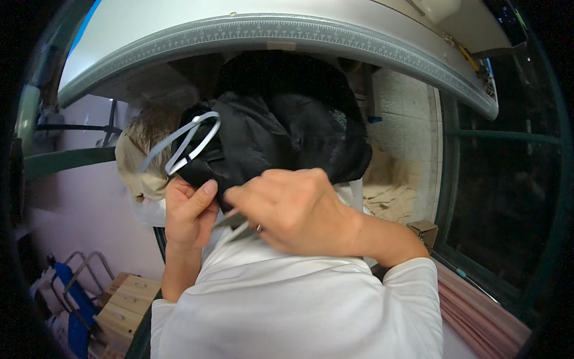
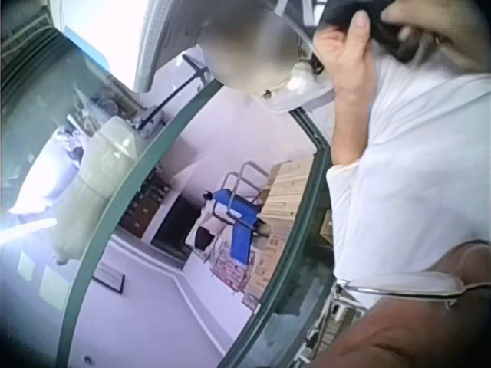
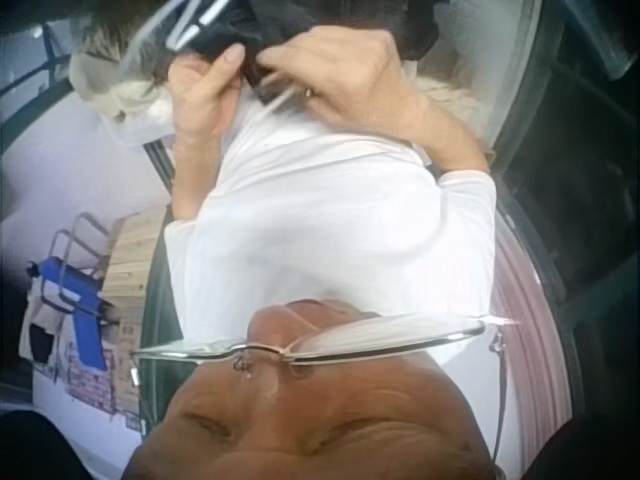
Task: The person hand-sews a black fabric bag using a needle and thread. They repeatedly insert the needle through the fabric, pull the thread tight, and adjust the bag's position to work on different sections of the seam. The person also uses a white plastic strap as a guide or marker during the process.
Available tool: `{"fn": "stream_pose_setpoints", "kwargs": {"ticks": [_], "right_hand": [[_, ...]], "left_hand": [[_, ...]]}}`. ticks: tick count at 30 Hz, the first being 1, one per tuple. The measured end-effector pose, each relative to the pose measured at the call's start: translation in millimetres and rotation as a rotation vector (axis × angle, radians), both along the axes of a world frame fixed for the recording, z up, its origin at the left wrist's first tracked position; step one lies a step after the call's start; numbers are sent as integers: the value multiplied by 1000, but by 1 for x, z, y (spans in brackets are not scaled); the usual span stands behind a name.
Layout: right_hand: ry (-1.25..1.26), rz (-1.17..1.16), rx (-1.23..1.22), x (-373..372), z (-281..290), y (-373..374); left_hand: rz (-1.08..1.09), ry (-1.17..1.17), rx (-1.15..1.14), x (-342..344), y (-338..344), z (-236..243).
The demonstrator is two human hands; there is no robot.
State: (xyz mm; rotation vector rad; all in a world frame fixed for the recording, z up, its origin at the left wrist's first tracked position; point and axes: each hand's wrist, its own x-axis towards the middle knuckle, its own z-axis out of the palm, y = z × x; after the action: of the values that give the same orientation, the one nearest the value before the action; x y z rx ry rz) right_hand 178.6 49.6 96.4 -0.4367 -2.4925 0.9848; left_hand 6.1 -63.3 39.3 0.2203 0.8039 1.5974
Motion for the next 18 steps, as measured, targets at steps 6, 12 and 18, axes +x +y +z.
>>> {"fn": "stream_pose_setpoints", "kwargs": {"ticks": [6,12,18], "right_hand": [[-153,-194,-565,8,-34,0],[-223,-204,-1349,-13,-20,9],[-124,-177,-1375,-18,-32,3]], "left_hand": [[19,27,-65,1,-10,1],[34,93,-79,6,-13,10],[42,192,-97,4,-16,10]]}}
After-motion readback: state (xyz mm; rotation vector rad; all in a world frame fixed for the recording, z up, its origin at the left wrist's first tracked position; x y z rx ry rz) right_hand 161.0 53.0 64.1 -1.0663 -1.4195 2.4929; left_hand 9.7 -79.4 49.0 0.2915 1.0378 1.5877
